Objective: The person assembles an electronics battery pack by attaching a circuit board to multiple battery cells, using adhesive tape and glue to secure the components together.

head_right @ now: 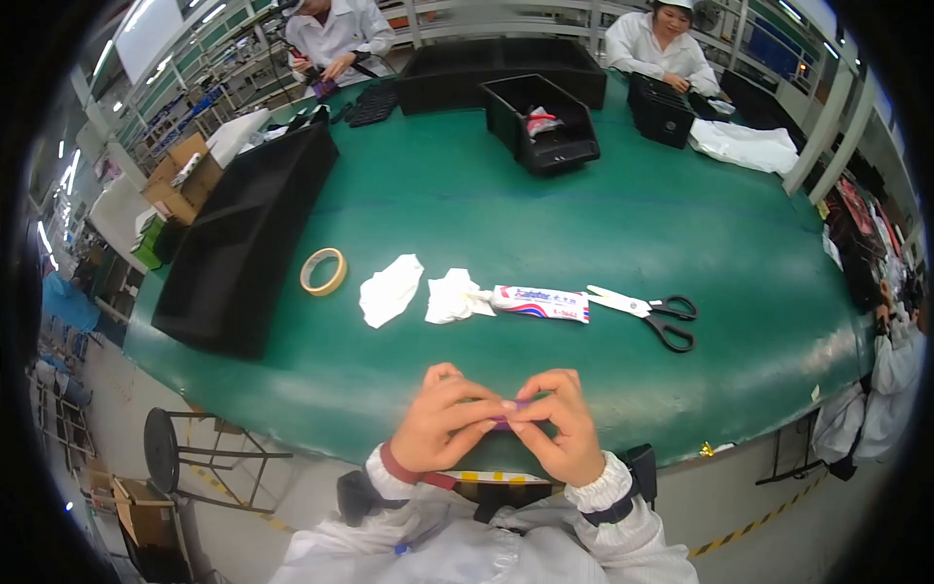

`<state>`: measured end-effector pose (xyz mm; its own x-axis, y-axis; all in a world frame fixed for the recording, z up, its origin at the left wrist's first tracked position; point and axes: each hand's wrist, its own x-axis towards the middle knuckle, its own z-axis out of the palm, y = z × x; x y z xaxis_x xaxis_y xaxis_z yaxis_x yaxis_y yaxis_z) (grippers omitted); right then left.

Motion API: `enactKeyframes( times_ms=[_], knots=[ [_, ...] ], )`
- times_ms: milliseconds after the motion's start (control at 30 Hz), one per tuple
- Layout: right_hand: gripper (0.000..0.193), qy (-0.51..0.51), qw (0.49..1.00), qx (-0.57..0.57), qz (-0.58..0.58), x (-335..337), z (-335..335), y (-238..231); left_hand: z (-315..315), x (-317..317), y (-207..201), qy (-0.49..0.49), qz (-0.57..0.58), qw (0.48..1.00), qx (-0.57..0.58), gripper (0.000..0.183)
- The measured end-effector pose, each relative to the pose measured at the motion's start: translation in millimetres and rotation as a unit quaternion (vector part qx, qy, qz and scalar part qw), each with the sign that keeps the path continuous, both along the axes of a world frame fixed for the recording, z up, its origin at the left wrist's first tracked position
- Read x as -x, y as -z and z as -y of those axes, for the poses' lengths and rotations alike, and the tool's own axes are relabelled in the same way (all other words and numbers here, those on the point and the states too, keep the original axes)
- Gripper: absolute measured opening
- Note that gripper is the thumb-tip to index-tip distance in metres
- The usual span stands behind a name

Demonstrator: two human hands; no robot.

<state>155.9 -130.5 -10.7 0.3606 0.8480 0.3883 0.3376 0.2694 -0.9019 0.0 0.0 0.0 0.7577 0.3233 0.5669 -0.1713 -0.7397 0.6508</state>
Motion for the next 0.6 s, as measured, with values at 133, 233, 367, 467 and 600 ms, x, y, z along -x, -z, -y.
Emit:
enactKeyframes(
  times_ms=[133, 233, 367, 467, 600],
  knots=[
    [0.012, -0.005, 0.996, -0.045, 0.077, 0, -5, -2, 1, -3, -3, 0.0, 0.016, 0.999, -0.034, 0.025],
    [0.012, -0.002, 0.995, -0.049, 0.087, -1, -8, -5, 0, -4, -4, -0.01, 0.031, 0.999, -0.025, 0.018],
    [0.016, -0.018, 0.996, -0.026, 0.083, 1, -6, -12, -2, -2, -7, -0.01, 0.031, 0.999, -0.026, 0.018],
    [0.02, -0.027, 0.995, -0.028, 0.092, 3, -3, -15, 2, 3, -7, -0.006, 0.021, 0.999, -0.026, 0.017],
    [0.034, -0.039, 0.974, -0.028, 0.222, -5, -5, -10, 3, 5, 0, 0.009, 0.017, 1.0, -0.021, 0.016]
  ],
)
